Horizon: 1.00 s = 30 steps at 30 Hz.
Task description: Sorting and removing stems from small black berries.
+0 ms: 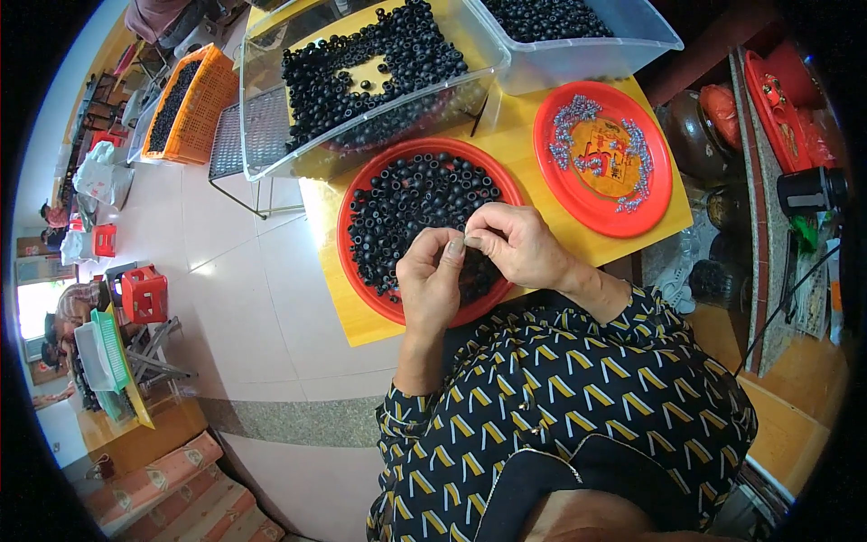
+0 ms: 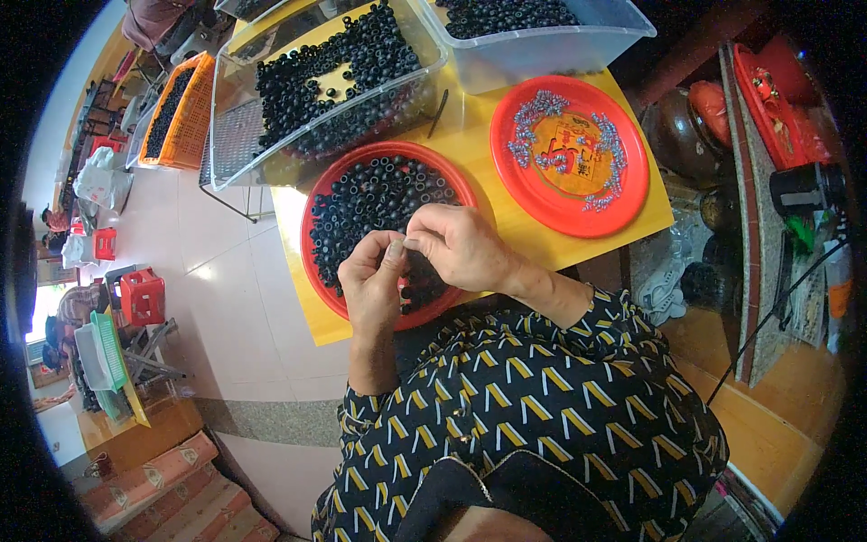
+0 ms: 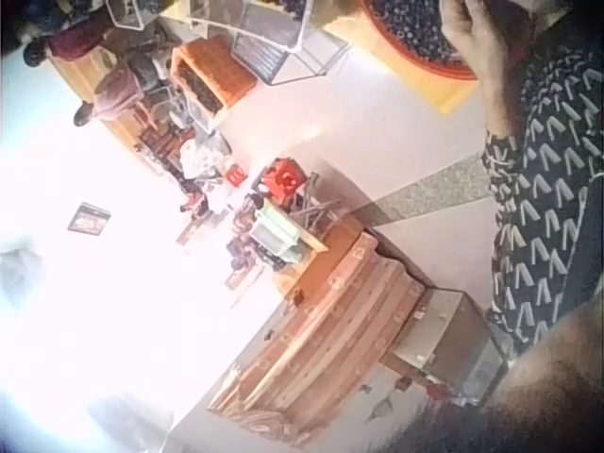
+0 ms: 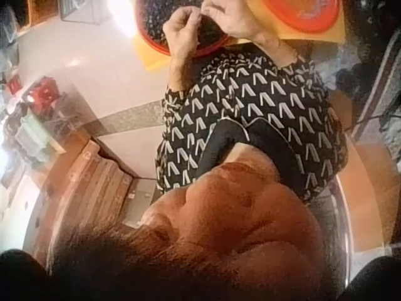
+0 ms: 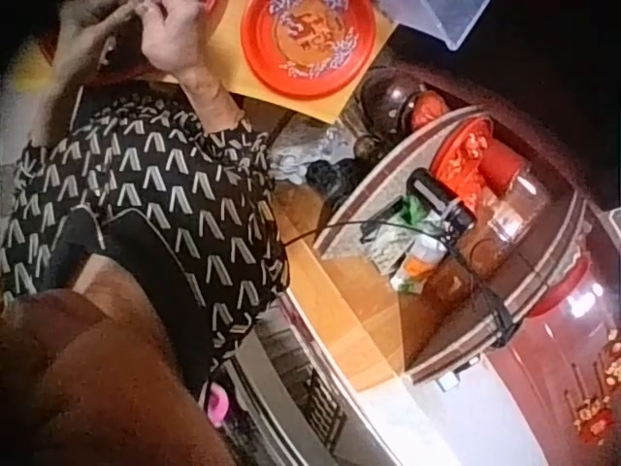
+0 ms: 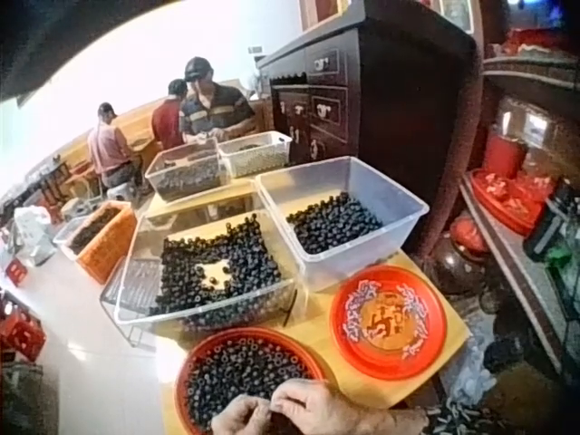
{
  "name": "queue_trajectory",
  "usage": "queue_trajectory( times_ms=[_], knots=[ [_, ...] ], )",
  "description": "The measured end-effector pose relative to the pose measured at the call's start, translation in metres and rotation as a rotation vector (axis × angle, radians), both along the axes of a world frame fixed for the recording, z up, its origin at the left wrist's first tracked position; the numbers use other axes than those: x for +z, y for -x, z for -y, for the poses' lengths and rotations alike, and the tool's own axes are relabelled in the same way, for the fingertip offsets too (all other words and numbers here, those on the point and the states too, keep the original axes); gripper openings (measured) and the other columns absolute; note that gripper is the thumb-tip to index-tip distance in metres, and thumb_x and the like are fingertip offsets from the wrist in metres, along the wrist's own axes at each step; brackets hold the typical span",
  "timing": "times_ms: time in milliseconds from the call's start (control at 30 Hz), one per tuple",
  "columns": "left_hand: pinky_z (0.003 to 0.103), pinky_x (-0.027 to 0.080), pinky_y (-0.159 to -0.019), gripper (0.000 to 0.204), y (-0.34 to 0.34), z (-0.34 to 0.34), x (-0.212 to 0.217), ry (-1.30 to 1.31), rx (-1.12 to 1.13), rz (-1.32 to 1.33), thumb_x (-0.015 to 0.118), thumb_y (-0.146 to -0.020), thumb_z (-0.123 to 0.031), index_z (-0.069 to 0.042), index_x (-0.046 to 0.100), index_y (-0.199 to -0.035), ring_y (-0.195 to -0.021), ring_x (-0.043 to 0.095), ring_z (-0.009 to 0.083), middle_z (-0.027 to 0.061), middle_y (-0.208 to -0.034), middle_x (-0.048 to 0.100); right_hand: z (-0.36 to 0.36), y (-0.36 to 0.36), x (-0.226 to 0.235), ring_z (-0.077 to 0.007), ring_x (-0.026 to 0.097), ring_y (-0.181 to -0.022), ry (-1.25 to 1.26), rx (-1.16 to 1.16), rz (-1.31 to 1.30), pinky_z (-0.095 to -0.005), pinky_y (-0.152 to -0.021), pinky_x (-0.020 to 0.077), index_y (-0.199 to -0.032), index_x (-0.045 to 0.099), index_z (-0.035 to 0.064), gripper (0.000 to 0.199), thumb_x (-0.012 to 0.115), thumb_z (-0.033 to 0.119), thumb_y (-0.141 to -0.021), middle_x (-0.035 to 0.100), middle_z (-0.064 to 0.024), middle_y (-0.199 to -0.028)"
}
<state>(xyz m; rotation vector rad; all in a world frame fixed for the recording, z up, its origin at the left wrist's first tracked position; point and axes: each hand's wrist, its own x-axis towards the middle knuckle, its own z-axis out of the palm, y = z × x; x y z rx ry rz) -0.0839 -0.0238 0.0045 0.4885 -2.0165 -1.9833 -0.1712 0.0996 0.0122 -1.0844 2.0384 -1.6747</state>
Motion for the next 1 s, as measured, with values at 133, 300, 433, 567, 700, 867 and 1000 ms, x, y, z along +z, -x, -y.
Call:
queue_trajectory(
  times_ms=[133,300,433,567,700,867,1000],
  knots=[
    [0.018,0.038,-0.056,0.012,0.002,0.0,0.007,-0.15,-0.031,0.025,0.054,-0.084,-0.008,0.003,0.057,-0.082,-0.062,0.046,0.0058,-0.0001,-0.072,0.053,-0.001,0.005,0.008,-0.0057,0.048,-0.059,-0.001,0.041,0.239,-0.019,-0.05,0.0394,-0.079,0.054,0.0021,0.015,0.05,0.014,-0.087,0.052,0.0004,-0.067],
    [0.022,0.039,-0.058,0.008,0.006,0.001,0.009,0.182,-0.041,-0.188,0.053,-0.082,-0.004,0.003,0.055,-0.079,-0.065,0.048,0.0117,0.0061,-0.072,0.051,-0.001,0.014,0.015,-0.0044,0.045,-0.054,-0.089,0.182,0.507,-0.0189,-0.047,0.0378,-0.07,0.05,0.0043,0.029,0.044,0.024,-0.091,0.047,0.0022,-0.06],
    [0.023,0.038,-0.056,0.01,0.007,0.003,0.001,0.238,-0.03,-0.138,0.052,-0.083,-0.005,0.003,0.054,-0.078,-0.062,0.046,0.0131,0.0074,-0.069,0.049,0.004,0.019,-0.003,-0.005,0.042,-0.055,-0.069,0.181,0.29,-0.0209,-0.049,0.0366,-0.07,0.05,0.0034,0.027,0.046,0.021,-0.09,0.044,0.0022,-0.059],
    [0.023,0.036,-0.053,0.018,0.01,0.006,0.003,0.104,-0.019,-0.006,0.049,-0.087,-0.012,0.001,0.053,-0.076,-0.058,0.043,0.0101,0.0033,-0.064,0.047,0.014,0.018,-0.001,-0.0066,0.039,-0.058,-0.038,0.114,0.172,-0.0233,-0.052,0.036,-0.07,0.048,0.002,0.022,0.05,0.015,-0.087,0.041,0.001,-0.06],
    [0.02,0.034,-0.05,0.023,0.014,0.01,0.009,-0.236,-0.027,0.054,0.045,-0.09,-0.018,-0.002,0.054,-0.076,-0.055,0.042,0.0061,-0.0017,-0.062,0.047,0.021,0.017,-0.003,-0.0076,0.04,-0.059,0.018,0.062,0.192,-0.0242,-0.053,0.0366,-0.072,0.048,0.0009,0.019,0.05,0.013,-0.087,0.042,0.0002,-0.061],
    [0.019,0.033,-0.049,0.024,0.017,0.012,0.01,-0.307,-0.015,0.049,0.046,-0.089,-0.018,-0.002,0.054,-0.074,-0.055,0.042,0.0058,-0.0016,-0.062,0.047,0.023,0.018,-0.007,-0.0066,0.042,-0.059,0.011,0.082,0.245,-0.0225,-0.053,0.0378,-0.075,0.049,0.0016,0.017,0.05,0.013,-0.087,0.044,0.0009,-0.064],
    [0.02,0.033,-0.047,0.022,0.02,0.019,0.011,-0.578,-0.048,0.108,0.047,-0.087,-0.017,-0.002,0.053,-0.071,-0.052,0.041,0.0081,-0.0005,-0.06,0.045,0.023,0.019,-0.004,-0.0057,0.045,-0.06,0.023,0.126,0.447,-0.0211,-0.053,0.0389,-0.075,0.049,0.0031,0.016,0.049,0.013,-0.088,0.047,0.0011,-0.067]
  ],
)
